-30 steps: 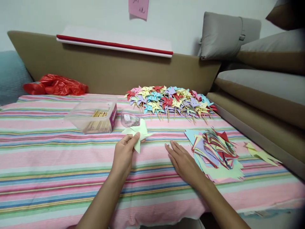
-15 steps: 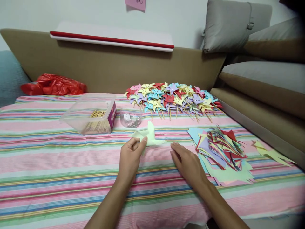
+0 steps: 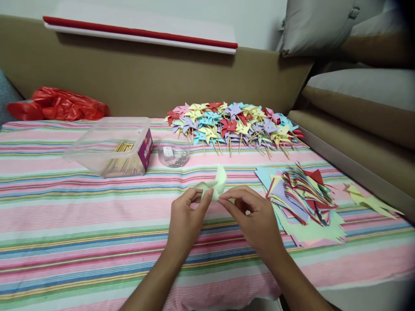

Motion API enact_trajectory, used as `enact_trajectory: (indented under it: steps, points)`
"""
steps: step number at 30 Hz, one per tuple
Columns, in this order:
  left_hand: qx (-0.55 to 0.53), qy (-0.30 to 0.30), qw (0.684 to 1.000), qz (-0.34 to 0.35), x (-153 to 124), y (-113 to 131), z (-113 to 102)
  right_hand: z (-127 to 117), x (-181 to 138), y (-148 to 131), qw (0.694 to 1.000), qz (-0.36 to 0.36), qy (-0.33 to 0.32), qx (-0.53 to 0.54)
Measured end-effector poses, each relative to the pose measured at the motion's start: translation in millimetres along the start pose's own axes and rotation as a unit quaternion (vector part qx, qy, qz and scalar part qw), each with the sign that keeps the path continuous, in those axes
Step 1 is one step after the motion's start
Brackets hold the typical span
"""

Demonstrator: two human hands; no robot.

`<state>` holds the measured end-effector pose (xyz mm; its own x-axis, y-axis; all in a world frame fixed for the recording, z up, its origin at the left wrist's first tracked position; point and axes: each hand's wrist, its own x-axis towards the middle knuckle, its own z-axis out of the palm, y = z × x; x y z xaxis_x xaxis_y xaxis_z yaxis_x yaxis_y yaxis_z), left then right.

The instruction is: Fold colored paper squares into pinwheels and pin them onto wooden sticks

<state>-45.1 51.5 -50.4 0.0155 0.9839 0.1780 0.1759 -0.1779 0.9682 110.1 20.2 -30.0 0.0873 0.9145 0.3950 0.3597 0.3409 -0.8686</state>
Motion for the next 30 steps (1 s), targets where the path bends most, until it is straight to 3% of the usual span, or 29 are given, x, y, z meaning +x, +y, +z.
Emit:
enact_trajectory:
  steps: [6,12,30]
  points:
    - [-0.099,-0.049,0.991,-0.081,-2,5,4,-2,1,6,0.996,-0.037,-0.011,-0.079]
    - [-0.117,-0.048,0.987,-0.100,-4,10,5,-4,1,4,0.995,-0.039,-0.020,-0.094]
    - [-0.113,-0.064,0.989,-0.067,-6,10,5,-13,4,4,0.997,0.048,-0.063,-0.022]
